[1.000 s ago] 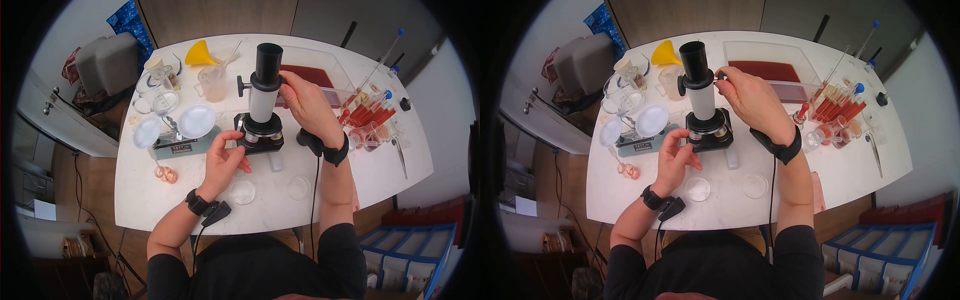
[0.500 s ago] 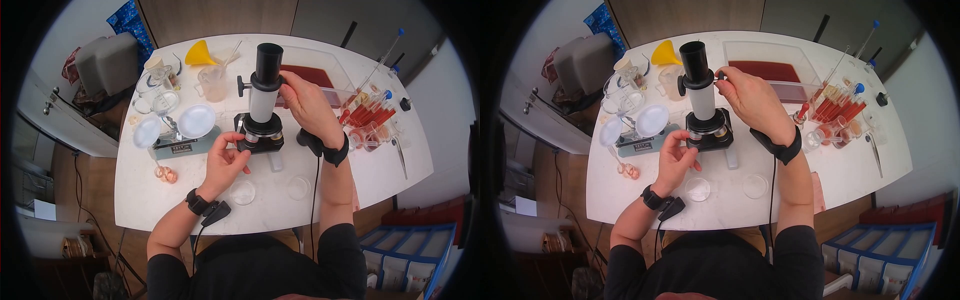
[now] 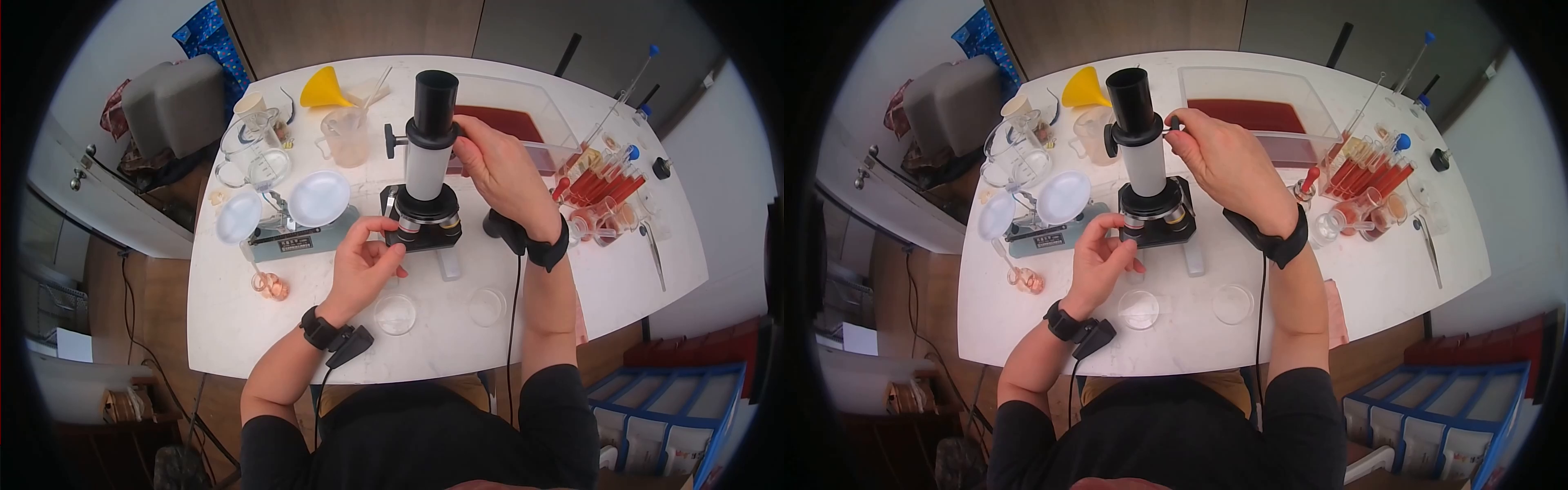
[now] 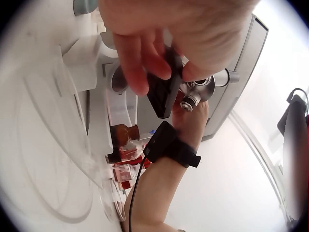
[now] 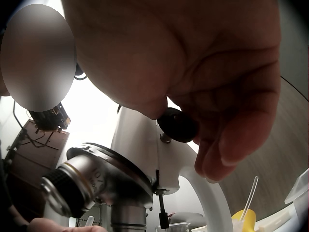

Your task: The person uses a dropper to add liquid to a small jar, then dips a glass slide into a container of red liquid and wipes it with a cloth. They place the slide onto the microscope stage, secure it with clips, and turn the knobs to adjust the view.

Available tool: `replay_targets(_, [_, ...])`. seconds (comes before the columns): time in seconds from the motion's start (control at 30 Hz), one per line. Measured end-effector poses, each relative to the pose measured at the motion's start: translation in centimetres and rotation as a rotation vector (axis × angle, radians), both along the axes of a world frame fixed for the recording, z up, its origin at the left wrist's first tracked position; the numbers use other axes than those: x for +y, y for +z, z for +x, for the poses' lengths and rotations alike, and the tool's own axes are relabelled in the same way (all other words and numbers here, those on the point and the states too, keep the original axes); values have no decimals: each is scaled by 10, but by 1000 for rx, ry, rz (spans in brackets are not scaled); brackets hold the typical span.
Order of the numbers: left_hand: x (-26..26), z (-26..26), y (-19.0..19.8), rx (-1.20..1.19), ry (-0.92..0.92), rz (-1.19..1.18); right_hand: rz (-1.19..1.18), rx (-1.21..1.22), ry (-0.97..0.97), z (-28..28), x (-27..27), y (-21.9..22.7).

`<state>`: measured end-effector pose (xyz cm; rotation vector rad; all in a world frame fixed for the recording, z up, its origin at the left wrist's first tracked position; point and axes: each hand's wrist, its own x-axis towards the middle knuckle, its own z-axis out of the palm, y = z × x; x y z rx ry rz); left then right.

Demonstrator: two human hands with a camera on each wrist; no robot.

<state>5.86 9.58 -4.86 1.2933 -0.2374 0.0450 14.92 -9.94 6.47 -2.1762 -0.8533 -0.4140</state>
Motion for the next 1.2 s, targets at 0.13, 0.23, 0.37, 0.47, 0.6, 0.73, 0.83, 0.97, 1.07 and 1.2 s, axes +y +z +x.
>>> replay_targets(0.13, [1,0,1,-19,-10,15,-4,-6,-4,-1,0,1])
replay_targets(0.23, [3,1,-4,-35,-25,13,-19,-5,-17,-2,0,2])
replay_targets(0.37, [5,2,-5,-47,-44,2,-11,-14,-11,-1,0,1])
replay_targets(0.47, [4,2,-4,-58,-29,6,-4,-17,-6,-1,0,1])
replay_targets(0.6, [4,3,-5,-59,-19,21,-4,-16,-3,-1,1,1])
replay_targets(0.73, [3,3,-4,-46,-23,32,-8,-5,-3,-2,1,2])
replay_targets(0.83, [2,1,-1,-35,-24,22,-9,7,-1,-1,0,1])
replay_targets(0.97, [0,1,-1,-27,-24,9,2,-11,4,0,1,-1])
replay_targets(1.07, [-3,-1,2,-4,-14,-56,4,-8,7,0,0,-1])
replay_targets(1.2, [-4,-1,-1,-23,-5,-77,2,-1,2,0,0,0])
